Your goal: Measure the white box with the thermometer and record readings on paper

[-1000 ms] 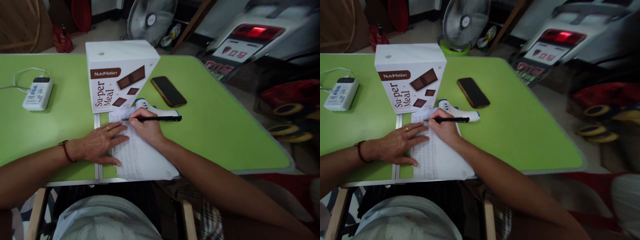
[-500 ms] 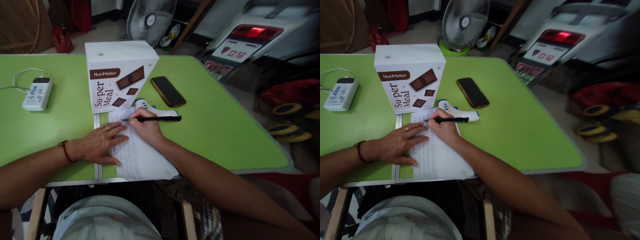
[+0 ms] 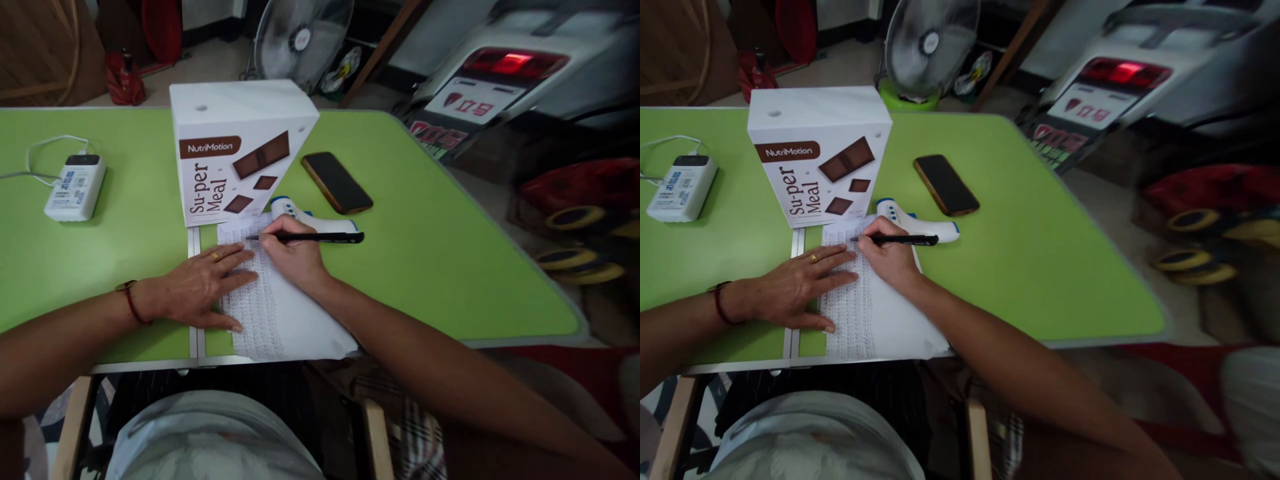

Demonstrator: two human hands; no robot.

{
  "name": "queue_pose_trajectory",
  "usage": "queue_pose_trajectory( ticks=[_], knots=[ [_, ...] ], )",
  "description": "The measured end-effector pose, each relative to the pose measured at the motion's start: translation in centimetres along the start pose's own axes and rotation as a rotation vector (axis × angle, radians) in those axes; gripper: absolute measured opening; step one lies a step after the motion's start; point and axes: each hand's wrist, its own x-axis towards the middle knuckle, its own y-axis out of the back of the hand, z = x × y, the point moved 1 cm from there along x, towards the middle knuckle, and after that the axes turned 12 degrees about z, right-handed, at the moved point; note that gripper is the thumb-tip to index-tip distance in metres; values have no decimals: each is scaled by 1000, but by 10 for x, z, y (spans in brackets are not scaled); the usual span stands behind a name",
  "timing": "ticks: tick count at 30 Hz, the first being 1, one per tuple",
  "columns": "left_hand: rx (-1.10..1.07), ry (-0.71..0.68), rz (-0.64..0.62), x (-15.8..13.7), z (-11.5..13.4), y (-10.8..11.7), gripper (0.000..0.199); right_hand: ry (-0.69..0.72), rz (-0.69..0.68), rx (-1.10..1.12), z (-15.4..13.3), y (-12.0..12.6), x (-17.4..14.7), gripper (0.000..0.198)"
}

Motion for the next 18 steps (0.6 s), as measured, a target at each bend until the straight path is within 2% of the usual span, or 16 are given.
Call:
queue_pose_trajectory(
  ticks=[13, 18],
  knots=[
    [7, -30, 47, 0, 0, 0, 81, 18, -13, -1, 0, 1, -1, 10],
    [9, -15, 18, 0, 0, -1, 83, 41, -46, 49, -2, 1, 0, 9]
  ],
)
